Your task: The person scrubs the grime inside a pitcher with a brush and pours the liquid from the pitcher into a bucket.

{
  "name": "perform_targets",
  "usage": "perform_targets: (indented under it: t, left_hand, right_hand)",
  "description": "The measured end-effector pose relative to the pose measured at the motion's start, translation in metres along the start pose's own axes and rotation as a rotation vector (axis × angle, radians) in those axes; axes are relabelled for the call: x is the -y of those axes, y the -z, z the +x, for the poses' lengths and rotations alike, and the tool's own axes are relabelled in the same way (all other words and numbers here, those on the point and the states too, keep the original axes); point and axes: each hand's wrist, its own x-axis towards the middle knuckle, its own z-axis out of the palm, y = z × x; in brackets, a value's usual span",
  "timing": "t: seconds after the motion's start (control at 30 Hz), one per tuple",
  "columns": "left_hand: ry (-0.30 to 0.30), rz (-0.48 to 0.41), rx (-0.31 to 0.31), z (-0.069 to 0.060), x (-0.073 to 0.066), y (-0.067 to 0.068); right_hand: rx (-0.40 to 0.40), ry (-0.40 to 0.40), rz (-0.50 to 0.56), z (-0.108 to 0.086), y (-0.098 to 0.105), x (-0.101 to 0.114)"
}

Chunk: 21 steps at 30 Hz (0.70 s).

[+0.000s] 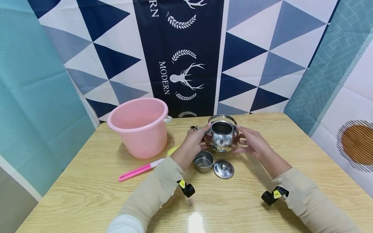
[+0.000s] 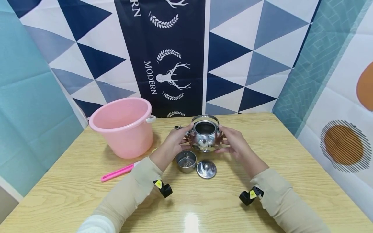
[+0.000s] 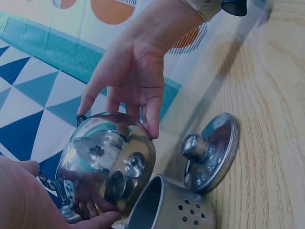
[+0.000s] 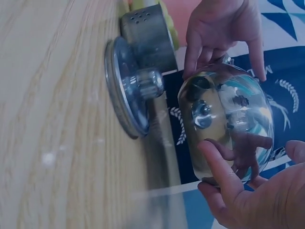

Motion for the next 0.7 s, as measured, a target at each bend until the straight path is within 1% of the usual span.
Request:
perform_targets:
  t: [0.1, 0.27, 0.47, 0.6, 0.7]
  left_hand:
    - [-0.006, 0.011, 0.009, -0.004, -0.003, 0.002]
    - [-0.007, 0.007, 0.047, -0.011, -0.008, 0.006]
    - [-0.012, -0.017, 0.038, -0.021, -0.016, 0.012]
    - [-0.02, 0.005, 0.037, -0.027, -0.023, 0.016]
    - [-0.038, 0.034, 0.029, -0.034, -0.028, 0.021]
  right_hand:
    - [0.019, 0.015, -0.005, -0.003, -0.002, 0.002]
    - [0.04, 0.04, -0.049, -0.008, -0.005, 0.007]
    - [0.065, 0.049, -0.077, -0.015, -0.012, 0.015]
    - [0.084, 0.055, -0.093, -0.019, -0.018, 0.021]
    - [0.106, 0.069, -0.102, -0.022, -0.023, 0.026]
